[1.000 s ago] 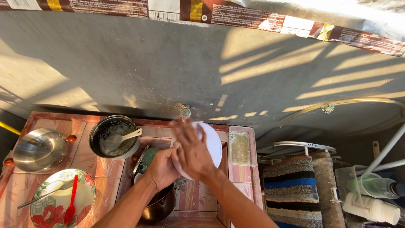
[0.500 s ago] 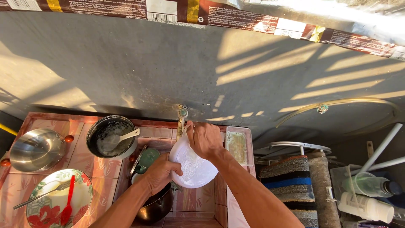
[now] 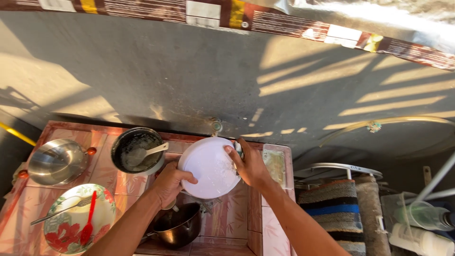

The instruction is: Wash various dishes including a pot, plates, and cutlery at an outdoor sink.

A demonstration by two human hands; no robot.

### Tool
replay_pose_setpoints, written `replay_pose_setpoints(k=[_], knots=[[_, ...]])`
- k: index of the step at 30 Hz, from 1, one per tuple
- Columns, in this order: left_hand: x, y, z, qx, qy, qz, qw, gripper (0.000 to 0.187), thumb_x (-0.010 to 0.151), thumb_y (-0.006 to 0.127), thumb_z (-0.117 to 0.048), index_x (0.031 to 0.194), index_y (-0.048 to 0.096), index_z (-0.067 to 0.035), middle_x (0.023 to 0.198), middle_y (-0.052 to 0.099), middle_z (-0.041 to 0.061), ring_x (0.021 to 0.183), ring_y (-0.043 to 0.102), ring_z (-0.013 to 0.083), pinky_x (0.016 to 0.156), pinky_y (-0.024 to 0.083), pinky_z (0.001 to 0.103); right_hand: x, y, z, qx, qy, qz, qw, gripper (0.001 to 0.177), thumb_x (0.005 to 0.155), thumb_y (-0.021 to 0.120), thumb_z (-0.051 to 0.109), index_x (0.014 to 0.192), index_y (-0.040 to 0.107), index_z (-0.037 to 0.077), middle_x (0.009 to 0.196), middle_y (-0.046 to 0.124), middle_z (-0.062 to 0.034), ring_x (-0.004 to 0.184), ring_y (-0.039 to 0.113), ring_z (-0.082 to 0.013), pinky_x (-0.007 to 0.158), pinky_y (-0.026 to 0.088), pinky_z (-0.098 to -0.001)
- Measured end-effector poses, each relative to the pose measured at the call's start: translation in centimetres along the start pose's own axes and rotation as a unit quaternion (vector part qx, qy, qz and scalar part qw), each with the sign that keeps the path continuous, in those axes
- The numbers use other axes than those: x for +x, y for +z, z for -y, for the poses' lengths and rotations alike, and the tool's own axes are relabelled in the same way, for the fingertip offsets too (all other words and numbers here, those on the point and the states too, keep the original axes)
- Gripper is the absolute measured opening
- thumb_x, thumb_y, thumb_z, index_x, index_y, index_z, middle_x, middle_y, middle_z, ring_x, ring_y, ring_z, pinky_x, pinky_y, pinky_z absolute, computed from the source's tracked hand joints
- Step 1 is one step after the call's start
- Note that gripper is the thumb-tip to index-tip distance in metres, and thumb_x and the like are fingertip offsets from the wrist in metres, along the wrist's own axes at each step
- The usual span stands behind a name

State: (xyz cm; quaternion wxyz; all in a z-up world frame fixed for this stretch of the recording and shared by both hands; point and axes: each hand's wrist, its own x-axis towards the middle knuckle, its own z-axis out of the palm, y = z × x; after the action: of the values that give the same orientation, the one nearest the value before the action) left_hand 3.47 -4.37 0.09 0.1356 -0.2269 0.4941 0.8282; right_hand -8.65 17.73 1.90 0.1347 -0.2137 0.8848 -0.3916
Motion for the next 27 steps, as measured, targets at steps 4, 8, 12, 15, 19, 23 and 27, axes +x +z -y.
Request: replay_pose_setpoints(k=[4,8,12,15,19,23,27], knots=[[-1.0,-2.3,-0.6,0.057,-0.008,-0.049,0.997,0.049,0.069,0.069,0.001,0.118,0.065,0.000,0.115,0.070,0.016,0.110,0.067,0.0288,0.104,0.050,0.051,-1.3,1.5,3.6,0.015,-0.108,-0.032,0.994,0.053,0.101,0.049,0.052,0.105,0.051,-0.001,0.089,0.065,-0.0258,0.076,0.068,-0.0403,0.068,0.052,-0.0531],[-1.7,-8.1,0.2,-0.130,-0.025,0.005,0.991,0.059,0.065,0.056,0.009,0.123,0.054,0.002,0.121,0.061,0.018,0.116,0.063,0.0336,0.102,0.048,0.064,-1.4,4.4,5.9,-0.045,-0.263,-0.051,0.962,0.038,0.101,0.062,0.034,0.109,0.050,-0.001,0.098,0.059,-0.0222,0.087,0.060,-0.0415,0.075,0.048,-0.0524],[-6.4,-11.3,-3.6,-0.293,0.002,0.088,0.952,0.066,0.066,0.053,0.010,0.132,0.052,0.015,0.123,0.060,0.021,0.119,0.054,0.0298,0.107,0.040,0.068,-0.7,6.2,9.5,-0.068,-0.374,-0.029,0.924,0.029,0.099,0.066,0.023,0.111,0.052,0.001,0.103,0.056,-0.0178,0.095,0.057,-0.0376,0.084,0.047,-0.0498],[-7.5,-15.4,-5.2,-0.350,0.027,0.060,0.934,0.061,0.065,0.057,-0.002,0.123,0.055,0.016,0.119,0.066,0.028,0.118,0.063,0.0439,0.104,0.052,0.056,0.7,9.9,10.7,-0.039,-0.445,0.036,0.894,0.025,0.100,0.068,0.017,0.112,0.052,0.002,0.107,0.056,-0.0154,0.101,0.059,-0.0325,0.091,0.049,-0.0469],[-6.6,-23.5,-4.5,-0.317,0.079,0.029,0.945,0.046,0.097,0.065,-0.012,0.133,0.056,0.016,0.123,0.061,0.025,0.111,0.066,0.0300,0.093,0.055,0.034,2.7,14.8,14.0,-0.089,-0.496,0.065,0.861,0.028,0.090,0.069,0.007,0.113,0.054,0.002,0.108,0.057,-0.0147,0.103,0.058,-0.0342,0.095,0.050,-0.0483],[-7.5,-27.4,-7.2,-0.280,0.140,-0.056,0.948,0.041,0.097,0.066,-0.025,0.124,0.058,0.005,0.116,0.063,0.015,0.104,0.070,0.0226,0.089,0.061,0.033,5.5,20.8,17.3,-0.129,-0.512,0.074,0.846,0.026,0.093,0.070,0.006,0.113,0.054,0.003,0.108,0.057,-0.0131,0.107,0.058,-0.0320,0.096,0.049,-0.0478],[-7.7,-34.4,-7.3,-0.267,0.174,-0.084,0.944,0.032,0.096,0.065,-0.015,0.121,0.056,0.002,0.111,0.068,0.015,0.098,0.071,0.0248,0.085,0.063,0.037,8.2,26.2,20.4,-0.196,-0.542,0.088,0.813,0.026,0.089,0.070,0.007,0.111,0.055,0.007,0.113,0.058,-0.0100,0.114,0.058,-0.0296,0.096,0.047,-0.0468]])
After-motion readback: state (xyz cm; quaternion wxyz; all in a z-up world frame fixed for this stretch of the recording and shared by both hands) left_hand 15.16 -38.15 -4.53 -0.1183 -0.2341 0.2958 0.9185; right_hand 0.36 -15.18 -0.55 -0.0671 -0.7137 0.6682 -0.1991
